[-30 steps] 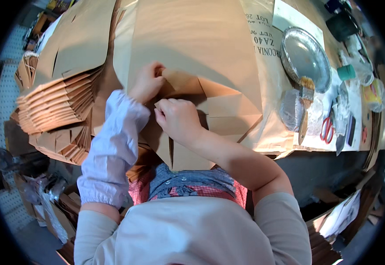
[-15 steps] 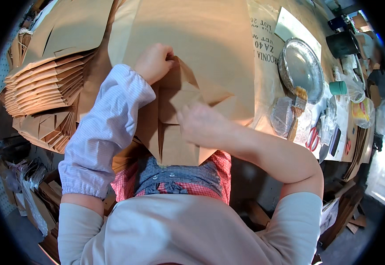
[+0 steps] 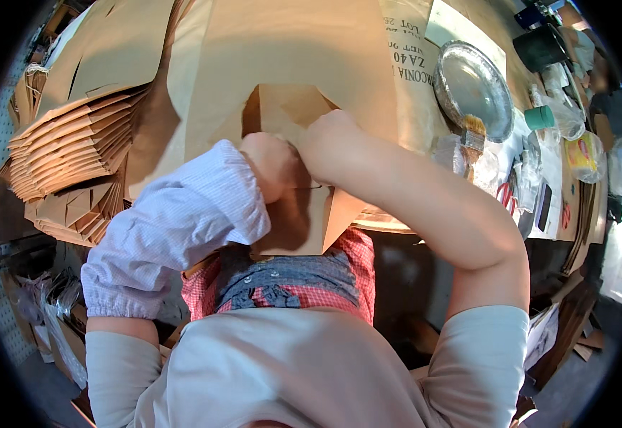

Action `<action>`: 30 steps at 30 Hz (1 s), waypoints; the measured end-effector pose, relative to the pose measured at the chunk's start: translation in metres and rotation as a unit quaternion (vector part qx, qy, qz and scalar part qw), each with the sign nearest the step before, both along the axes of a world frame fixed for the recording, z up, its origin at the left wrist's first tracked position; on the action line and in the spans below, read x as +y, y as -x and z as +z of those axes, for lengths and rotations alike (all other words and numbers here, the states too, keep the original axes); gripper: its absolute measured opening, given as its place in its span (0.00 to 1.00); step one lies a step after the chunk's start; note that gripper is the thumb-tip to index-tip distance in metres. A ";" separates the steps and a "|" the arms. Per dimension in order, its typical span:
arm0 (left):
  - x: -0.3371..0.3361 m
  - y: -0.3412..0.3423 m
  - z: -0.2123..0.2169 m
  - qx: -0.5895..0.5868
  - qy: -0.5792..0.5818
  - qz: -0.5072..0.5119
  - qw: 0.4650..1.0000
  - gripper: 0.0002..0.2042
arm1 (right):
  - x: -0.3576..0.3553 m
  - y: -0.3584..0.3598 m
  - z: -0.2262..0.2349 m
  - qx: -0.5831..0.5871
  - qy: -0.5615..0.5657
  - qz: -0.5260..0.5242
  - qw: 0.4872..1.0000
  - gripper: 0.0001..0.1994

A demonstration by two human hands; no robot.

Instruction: The person folds flat cardboard pieces into box shapes, applies glue to the flaps with a brush, and presses the flaps to seal the boxes. The person repeats this process for multiple boxes, stacking the finished ones on the table.

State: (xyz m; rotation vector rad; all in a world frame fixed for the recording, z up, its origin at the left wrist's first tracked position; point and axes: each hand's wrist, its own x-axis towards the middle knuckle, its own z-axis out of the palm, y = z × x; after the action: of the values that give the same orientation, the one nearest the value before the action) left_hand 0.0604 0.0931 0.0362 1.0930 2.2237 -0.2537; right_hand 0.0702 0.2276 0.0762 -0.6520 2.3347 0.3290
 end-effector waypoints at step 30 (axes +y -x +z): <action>-0.085 -0.022 -0.014 0.188 -0.078 0.151 0.967 0.24 | 0.041 -0.057 -0.030 0.053 0.087 -0.282 0.954 0.33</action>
State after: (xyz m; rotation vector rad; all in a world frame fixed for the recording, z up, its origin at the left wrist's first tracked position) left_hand 0.0823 0.0082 0.0223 0.8153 2.7526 -0.1665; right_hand 0.1276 0.2684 0.0462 -0.0244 2.5482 -0.1061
